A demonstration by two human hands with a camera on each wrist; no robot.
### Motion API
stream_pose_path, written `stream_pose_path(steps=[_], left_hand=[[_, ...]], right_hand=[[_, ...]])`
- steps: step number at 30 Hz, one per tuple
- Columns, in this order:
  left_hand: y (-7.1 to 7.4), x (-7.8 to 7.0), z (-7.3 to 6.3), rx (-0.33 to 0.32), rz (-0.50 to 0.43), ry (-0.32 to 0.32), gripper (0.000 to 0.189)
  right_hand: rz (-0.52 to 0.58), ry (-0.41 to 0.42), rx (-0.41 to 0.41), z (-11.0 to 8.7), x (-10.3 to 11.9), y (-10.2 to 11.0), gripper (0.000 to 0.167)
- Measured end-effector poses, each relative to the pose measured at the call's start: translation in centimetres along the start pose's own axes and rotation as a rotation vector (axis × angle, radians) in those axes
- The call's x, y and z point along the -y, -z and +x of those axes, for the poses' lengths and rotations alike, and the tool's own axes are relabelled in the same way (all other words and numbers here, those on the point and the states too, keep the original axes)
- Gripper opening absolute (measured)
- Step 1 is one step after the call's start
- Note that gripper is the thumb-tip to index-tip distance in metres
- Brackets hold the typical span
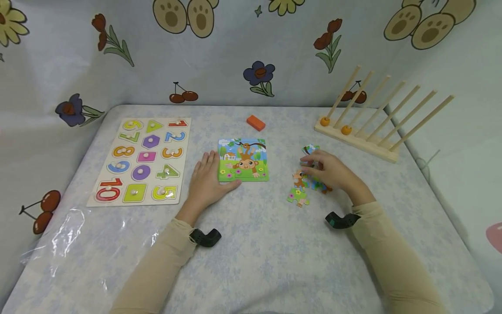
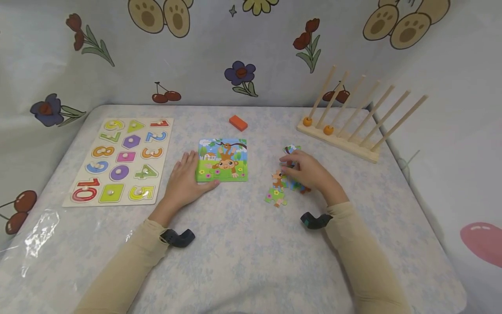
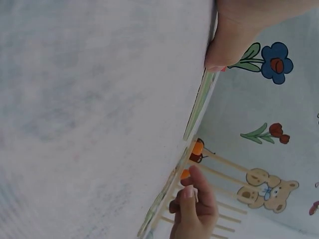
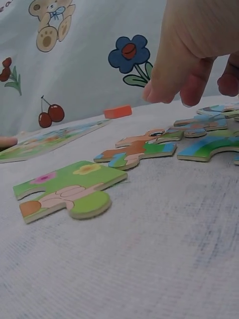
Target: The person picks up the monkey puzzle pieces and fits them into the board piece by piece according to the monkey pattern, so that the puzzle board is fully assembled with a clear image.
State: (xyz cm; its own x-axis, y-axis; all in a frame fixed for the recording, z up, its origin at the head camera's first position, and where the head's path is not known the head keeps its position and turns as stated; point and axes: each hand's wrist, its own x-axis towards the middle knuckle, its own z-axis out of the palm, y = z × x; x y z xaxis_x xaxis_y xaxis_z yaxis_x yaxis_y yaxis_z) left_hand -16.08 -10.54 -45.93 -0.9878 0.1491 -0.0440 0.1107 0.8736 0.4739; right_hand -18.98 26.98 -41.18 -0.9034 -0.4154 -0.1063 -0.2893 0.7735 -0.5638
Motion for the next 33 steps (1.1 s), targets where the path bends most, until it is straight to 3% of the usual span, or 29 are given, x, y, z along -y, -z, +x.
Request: stream_pose_path(steps=[5, 16, 24, 28, 33], left_hand=[[0.0, -0.1, 0.0, 0.005, 0.001, 0.001, 0.119], [0.1, -0.2, -0.1, -0.010, 0.009, -0.013, 0.119], [0.1, 0.0, 0.0, -0.007, 0.012, -0.014, 0.119], [0.2, -0.1, -0.1, -0.007, 0.007, -0.009, 0.119], [0.2, -0.2, -0.1, -0.005, 0.002, -0.011, 0.119]], right_hand=[[-0.013, 0.030, 0.025, -0.3, -0.1, -0.1, 0.039], [-0.011, 0.005, -0.041, -1.6, -1.3, 0.5, 0.038], [-0.018, 0.000, -0.043, -3.5, -2.2, 1.4, 0.028], [-0.034, -0.045, -0.007, -4.4, -2.3, 1.8, 0.026], [-0.054, -0.139, 0.048, -5.3, -2.6, 1.8, 0.037]])
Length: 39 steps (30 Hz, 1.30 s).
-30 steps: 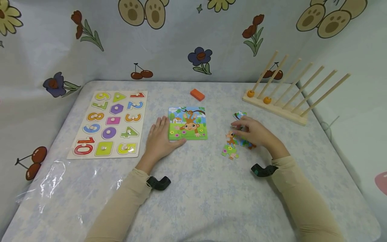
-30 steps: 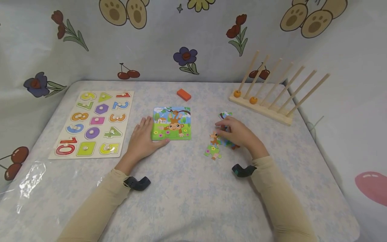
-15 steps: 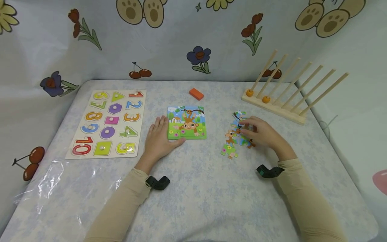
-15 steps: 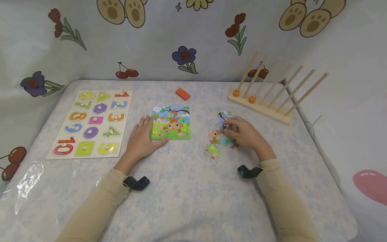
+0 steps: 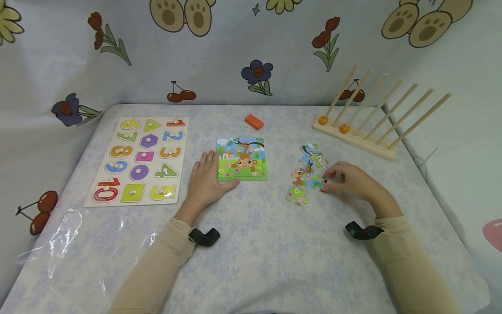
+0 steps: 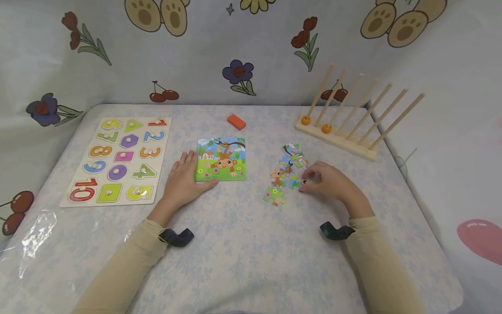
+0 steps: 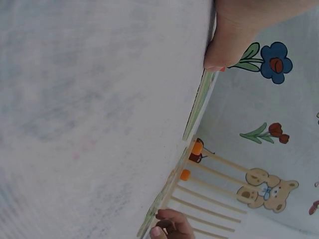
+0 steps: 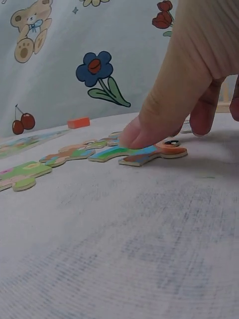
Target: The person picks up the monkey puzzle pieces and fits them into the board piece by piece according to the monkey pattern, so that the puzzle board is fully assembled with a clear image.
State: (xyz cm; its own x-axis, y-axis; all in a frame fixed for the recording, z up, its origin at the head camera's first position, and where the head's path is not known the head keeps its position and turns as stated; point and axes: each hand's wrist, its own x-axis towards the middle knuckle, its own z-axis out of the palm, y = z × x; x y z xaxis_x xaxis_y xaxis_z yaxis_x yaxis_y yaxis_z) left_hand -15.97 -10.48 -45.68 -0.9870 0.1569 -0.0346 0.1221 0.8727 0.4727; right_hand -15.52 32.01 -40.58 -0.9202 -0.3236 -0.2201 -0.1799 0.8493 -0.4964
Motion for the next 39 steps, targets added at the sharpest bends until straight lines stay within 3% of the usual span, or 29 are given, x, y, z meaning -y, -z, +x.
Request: stream_pose_path(steps=[8, 15, 22, 34, 39], left_hand=[[0.1, 0.1, 0.0, -0.004, 0.001, -0.003, 0.118], [0.1, 0.2, 0.0, -0.007, 0.002, -0.004, 0.119], [0.0, 0.2, 0.0, 0.000, 0.004, -0.003, 0.119], [-0.1, 0.2, 0.0, -0.003, 0.015, -0.003, 0.119], [-0.1, 0.1, 0.0, 0.003, 0.013, -0.003, 0.119]], right_hand=[[0.016, 0.002, 0.005, 0.0, -0.1, -0.3, 0.041], [0.156, -0.007, 0.027, 0.1, 0.2, -0.3, 0.037], [0.271, 0.059, 0.030, 0.6, 0.1, -0.2, 0.035], [0.259, 0.185, -0.082, 2.6, 1.6, -0.2, 0.029], [0.245, 0.172, -0.112, 3.7, 3.0, -0.6, 0.032]])
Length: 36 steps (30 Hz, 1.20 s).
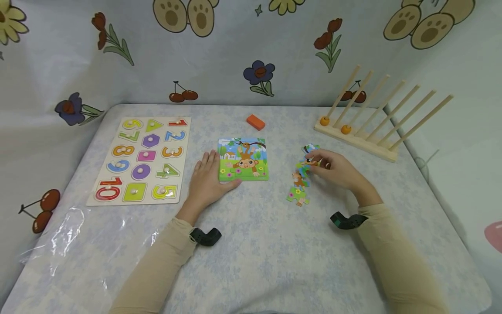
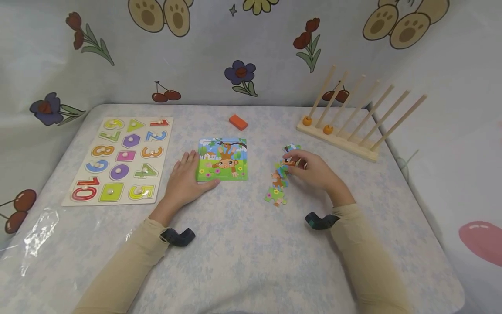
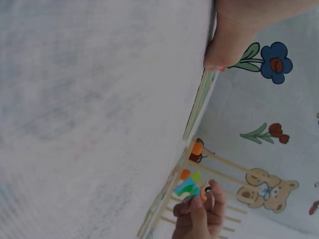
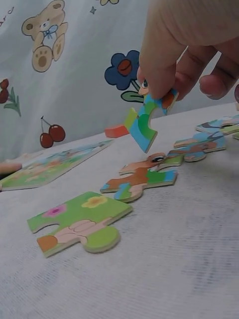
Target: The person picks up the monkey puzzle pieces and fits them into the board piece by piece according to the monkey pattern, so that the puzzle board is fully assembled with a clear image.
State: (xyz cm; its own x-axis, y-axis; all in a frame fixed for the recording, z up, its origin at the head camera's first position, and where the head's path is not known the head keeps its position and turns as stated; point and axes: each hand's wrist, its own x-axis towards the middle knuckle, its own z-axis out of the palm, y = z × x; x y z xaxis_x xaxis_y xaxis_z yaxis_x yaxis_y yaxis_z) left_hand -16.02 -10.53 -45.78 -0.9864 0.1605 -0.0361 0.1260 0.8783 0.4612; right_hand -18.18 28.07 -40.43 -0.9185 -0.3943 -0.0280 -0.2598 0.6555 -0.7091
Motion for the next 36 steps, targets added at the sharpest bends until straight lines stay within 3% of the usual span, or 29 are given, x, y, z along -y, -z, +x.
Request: stream_pose_path(steps=[13, 28, 36], left_hand=[[-0.2, 0.0, 0.0, 0.010, 0.016, 0.003, 0.119], [-0.1, 0.0, 0.0, 0.011, 0.014, 0.004, 0.119], [-0.2, 0.1, 0.1, 0.008, 0.015, 0.007, 0.119]], right_hand=[[-0.027, 0.033, 0.074, 3.1, 1.4, -2.2, 0.029], [0.035, 0.019, 0.132, 3.8, 2.2, -4.0, 0.033], [0.097, -0.023, 0.092, 3.9, 2.6, -4.5, 0.041]])
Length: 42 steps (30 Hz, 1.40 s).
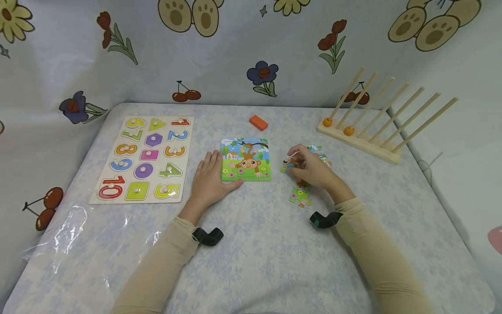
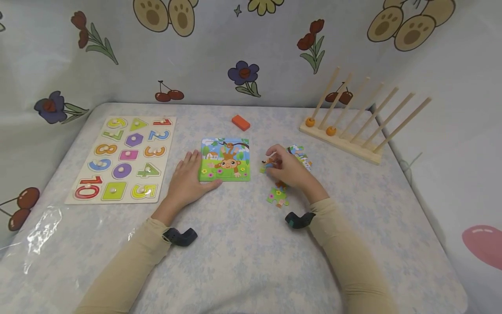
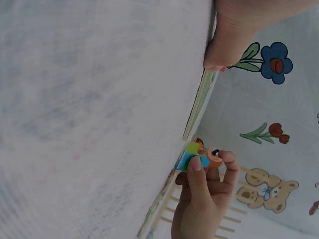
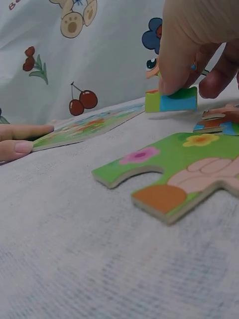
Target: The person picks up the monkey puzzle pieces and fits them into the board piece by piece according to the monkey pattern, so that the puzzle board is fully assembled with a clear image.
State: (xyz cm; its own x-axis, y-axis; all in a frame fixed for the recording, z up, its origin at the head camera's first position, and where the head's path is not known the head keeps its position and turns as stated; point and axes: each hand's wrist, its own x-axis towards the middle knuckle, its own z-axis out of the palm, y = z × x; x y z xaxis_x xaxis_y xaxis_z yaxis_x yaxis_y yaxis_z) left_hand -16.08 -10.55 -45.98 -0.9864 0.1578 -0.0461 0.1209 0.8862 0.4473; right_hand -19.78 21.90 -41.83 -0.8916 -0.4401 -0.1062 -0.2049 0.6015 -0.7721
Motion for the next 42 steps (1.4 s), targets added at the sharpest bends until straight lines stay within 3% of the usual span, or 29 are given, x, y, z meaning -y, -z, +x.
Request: stream_pose_path(steps=[6, 17, 28, 32, 38, 42], left_hand=[[0.1, 0.0, -0.1, -0.001, -0.003, 0.000, 0.119], [0.1, -0.1, -0.1, 0.001, -0.004, -0.004, 0.119], [-0.1, 0.0, 0.0, -0.004, -0.006, -0.005, 0.119], [-0.1, 0.0, -0.1, -0.005, -0.008, -0.005, 0.119], [0.0, 0.0, -0.1, -0.007, -0.009, -0.005, 0.119], [0.0, 0.0, -0.1, -0.010, -0.007, -0.006, 0.119]], right_hand=[[-0.010, 0.025, -0.043, 0.2, 0.0, 0.1, 0.028], [0.074, -0.009, -0.011, 0.6, 0.4, 0.6, 0.048], [-0.028, 0.050, -0.023, 0.9, 0.7, 0.7, 0.031], [-0.075, 0.083, -0.009, 1.4, 1.0, 0.8, 0.037], [-0.088, 0.066, 0.006, 2.3, 1.6, 1.0, 0.047], [-0.074, 0.084, 0.002, 2.9, 1.7, 1.0, 0.042]])
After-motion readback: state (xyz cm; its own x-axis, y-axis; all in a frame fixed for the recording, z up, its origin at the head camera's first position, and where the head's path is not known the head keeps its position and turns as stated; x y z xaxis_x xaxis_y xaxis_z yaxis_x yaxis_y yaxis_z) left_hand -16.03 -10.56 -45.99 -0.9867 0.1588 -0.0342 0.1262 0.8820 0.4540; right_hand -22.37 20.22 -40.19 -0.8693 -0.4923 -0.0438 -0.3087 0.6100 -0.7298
